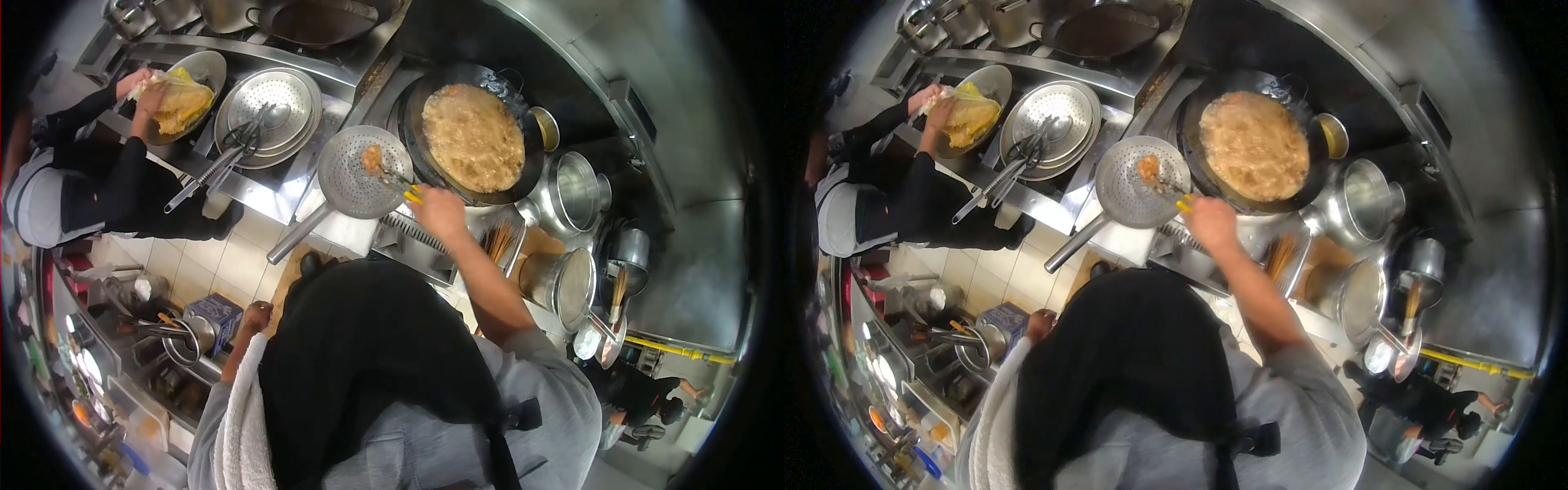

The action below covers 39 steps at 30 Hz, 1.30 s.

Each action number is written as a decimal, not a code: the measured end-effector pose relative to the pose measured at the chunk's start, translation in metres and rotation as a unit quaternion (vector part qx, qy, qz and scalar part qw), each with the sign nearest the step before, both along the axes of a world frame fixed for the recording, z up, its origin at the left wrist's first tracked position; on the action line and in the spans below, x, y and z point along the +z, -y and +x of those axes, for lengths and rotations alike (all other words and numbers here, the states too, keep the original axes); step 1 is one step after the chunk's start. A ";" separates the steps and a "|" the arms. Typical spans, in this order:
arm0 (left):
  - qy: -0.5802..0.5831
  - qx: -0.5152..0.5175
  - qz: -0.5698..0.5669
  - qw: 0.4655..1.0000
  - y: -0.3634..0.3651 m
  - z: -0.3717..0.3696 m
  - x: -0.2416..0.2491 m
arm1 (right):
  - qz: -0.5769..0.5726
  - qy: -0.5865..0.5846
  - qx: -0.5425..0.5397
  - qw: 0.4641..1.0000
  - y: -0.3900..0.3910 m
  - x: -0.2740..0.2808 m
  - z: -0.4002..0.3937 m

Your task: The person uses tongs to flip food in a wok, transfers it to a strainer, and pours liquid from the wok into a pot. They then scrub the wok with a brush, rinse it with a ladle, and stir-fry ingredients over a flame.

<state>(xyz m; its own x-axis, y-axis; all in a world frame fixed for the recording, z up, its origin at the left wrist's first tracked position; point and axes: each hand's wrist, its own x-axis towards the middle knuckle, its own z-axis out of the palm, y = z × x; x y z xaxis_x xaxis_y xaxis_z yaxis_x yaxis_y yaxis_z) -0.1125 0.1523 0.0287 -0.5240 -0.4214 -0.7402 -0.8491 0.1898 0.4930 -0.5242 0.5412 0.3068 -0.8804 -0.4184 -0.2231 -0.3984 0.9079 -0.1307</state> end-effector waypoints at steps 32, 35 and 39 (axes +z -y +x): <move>-0.126 -0.051 0.018 0.991 -0.024 0.044 -0.009 | -0.018 -0.023 -0.278 0.960 -0.046 0.012 -0.212; -0.106 -0.031 0.006 0.994 -0.027 0.034 0.000 | -0.051 -0.065 -0.253 0.964 -0.098 -0.025 -0.229; -0.041 -0.009 0.010 0.999 -0.035 0.022 0.027 | -0.231 0.024 -0.289 0.929 -0.167 -0.063 -0.241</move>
